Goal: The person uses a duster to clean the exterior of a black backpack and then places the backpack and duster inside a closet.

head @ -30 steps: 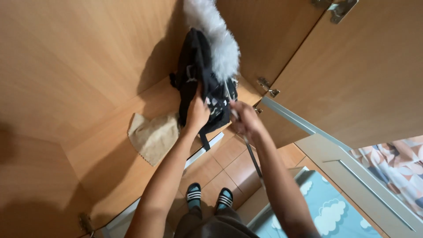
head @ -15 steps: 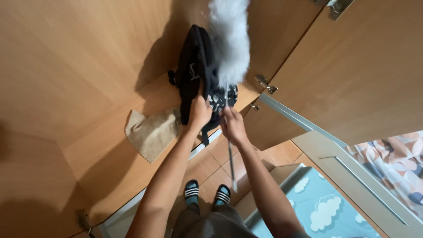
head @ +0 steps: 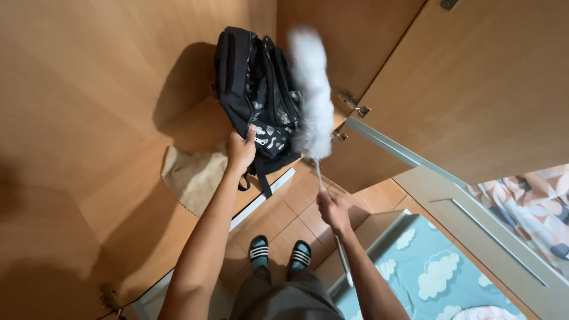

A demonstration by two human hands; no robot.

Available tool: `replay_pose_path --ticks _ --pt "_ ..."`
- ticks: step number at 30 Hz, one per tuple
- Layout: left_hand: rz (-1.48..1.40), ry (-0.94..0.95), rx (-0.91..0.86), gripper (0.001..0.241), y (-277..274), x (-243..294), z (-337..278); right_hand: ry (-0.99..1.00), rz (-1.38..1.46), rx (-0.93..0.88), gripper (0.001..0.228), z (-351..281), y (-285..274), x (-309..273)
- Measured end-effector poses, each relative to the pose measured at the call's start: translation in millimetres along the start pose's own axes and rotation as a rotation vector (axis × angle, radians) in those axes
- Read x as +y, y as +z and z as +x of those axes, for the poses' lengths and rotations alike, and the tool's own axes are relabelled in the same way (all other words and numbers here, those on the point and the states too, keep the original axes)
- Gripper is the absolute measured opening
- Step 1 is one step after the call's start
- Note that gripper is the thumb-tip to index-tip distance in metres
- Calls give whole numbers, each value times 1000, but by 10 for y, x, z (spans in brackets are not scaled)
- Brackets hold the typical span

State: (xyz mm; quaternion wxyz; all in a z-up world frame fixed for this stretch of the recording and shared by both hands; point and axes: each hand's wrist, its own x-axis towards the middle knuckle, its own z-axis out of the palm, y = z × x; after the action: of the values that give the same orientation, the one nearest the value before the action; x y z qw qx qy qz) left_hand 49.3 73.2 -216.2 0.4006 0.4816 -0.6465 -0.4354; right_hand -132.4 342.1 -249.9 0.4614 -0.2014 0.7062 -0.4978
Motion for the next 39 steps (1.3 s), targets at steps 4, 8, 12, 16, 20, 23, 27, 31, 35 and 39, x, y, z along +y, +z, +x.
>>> replay_pose_path --ticks 4,8,12,16,20,23,27,31,35,39 --pt "-23 31 128 38 -41 123 -49 -46 0 -75 46 1 63 -44" --pt "-37 407 452 75 -187 1262 -290 229 116 -75 46 106 -122 189" --pt "405 794 585 46 -110 1664 -75 110 49 -17 47 49 -169 352" --pt "961 574 15 53 256 1788 421 -46 5 -44 47 -23 -210 405" --pt "1096 107 -67 91 603 1603 1013 154 6 -19 48 -159 -321 381" --pt "1066 -107 -2 112 550 1728 1135 52 -79 14 46 -66 -469 900" --pt "1101 -234 -162 106 691 1220 1563 0 -108 12 47 -240 -450 500" --pt "862 -117 -115 60 817 901 1812 18 -76 -45 50 -258 -351 88" --pt "1016 201 -377 31 611 1694 1594 -115 -37 -67 48 -274 -284 -241" --pt "1140 680 -570 34 291 1942 1474 -80 30 -36 47 -142 -230 -276"
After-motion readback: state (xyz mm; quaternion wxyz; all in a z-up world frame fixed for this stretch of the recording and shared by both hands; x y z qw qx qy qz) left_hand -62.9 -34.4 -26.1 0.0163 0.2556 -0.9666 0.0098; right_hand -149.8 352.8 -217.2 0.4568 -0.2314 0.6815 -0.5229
